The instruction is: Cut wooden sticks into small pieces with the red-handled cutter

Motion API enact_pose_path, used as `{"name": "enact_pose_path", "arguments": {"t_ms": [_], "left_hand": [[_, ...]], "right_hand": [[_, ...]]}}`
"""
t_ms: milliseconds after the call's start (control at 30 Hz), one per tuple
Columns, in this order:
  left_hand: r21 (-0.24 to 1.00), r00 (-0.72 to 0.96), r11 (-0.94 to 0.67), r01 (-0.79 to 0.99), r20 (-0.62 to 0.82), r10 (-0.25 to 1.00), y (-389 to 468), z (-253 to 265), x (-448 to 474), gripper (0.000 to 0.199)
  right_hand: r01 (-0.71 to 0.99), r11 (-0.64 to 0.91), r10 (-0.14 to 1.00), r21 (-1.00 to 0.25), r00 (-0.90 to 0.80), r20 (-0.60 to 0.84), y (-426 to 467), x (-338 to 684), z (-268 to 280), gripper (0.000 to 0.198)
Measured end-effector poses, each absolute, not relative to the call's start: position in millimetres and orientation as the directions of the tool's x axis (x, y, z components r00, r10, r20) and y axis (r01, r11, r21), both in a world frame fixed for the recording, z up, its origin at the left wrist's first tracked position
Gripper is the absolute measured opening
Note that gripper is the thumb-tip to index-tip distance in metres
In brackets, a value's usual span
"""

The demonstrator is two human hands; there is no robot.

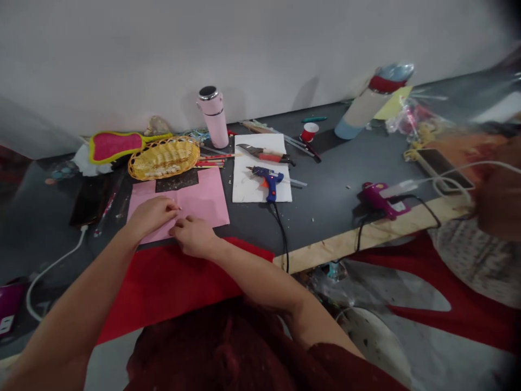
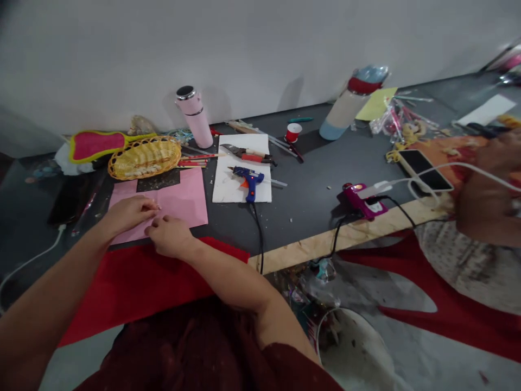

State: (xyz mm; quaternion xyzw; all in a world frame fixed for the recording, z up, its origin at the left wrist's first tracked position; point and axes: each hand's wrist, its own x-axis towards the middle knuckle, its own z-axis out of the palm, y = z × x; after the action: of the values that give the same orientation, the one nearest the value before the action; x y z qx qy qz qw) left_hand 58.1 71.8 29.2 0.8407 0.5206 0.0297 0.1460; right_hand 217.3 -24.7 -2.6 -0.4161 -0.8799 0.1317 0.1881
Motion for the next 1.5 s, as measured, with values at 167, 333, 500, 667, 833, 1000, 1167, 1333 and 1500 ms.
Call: {"name": "enact_pose_path", "arguments": {"t_ms": [167, 333, 500, 667, 833, 1000, 1167, 1333, 1500], "left_hand": [[0.279, 0.341, -0.298, 0.913, -0.123, 0.932, 57.1, 44.7, 53.5, 0.024], [0.338, 0.180, -0.175, 0.925, 0.014, 0.983, 32.4, 45.9, 46.7, 0.023], [0.337, 0.119, -0.126, 0.933, 0.042, 0.992, 13.4, 35.9, 32.2, 0.023], [0.357, 0.181, -0.221, 0.907, 0.141, 0.973, 3.6, 25.9, 25.5, 0.021], [0.400, 0.204, -0.286, 0.871, 0.236, 0.950, -3.3, 16.8, 24.2, 0.025], [0.470, 0.174, -0.344, 0.813, 0.367, 0.914, -8.3, 7.5, 18.4, 0.029], [0.504, 0.257, -0.448, 0.738, 0.404, 0.878, -8.6, 4.6, 15.9, 0.025], [0.530, 0.257, -0.449, 0.720, 0.397, 0.881, -7.2, 5.3, 15.3, 0.024], [0.545, 0.242, -0.426, 0.722, 0.378, 0.893, -6.4, 4.4, 14.5, 0.024]], "right_hand": [[0.628, 0.600, 0.790, -0.496, -0.563, 0.243, -25.4, 222.8, -6.6, 0.026], [0.606, 0.600, 0.788, -0.522, -0.558, 0.259, -23.8, 218.9, -8.7, 0.025], [0.606, 0.633, 0.767, -0.483, -0.577, 0.281, -19.0, 219.0, -14.8, 0.024], [0.624, 0.626, 0.769, -0.469, -0.592, 0.239, -21.2, 214.8, -9.4, 0.024], [0.617, 0.609, 0.793, -0.498, -0.478, 0.377, -23.9, 250.8, 33.5, 0.033], [0.864, 0.128, 0.904, -0.486, 0.100, 0.416, -15.8, 392.2, 50.0, 0.037], [0.895, -0.290, 0.921, -0.338, 0.357, 0.156, -17.9, 496.6, 15.8, 0.037], [0.908, -0.225, 0.945, -0.355, 0.292, 0.148, -21.9, 503.3, -5.6, 0.029], [0.888, -0.221, 0.940, -0.403, 0.304, 0.156, -16.9, 509.1, -7.6, 0.029]]}}
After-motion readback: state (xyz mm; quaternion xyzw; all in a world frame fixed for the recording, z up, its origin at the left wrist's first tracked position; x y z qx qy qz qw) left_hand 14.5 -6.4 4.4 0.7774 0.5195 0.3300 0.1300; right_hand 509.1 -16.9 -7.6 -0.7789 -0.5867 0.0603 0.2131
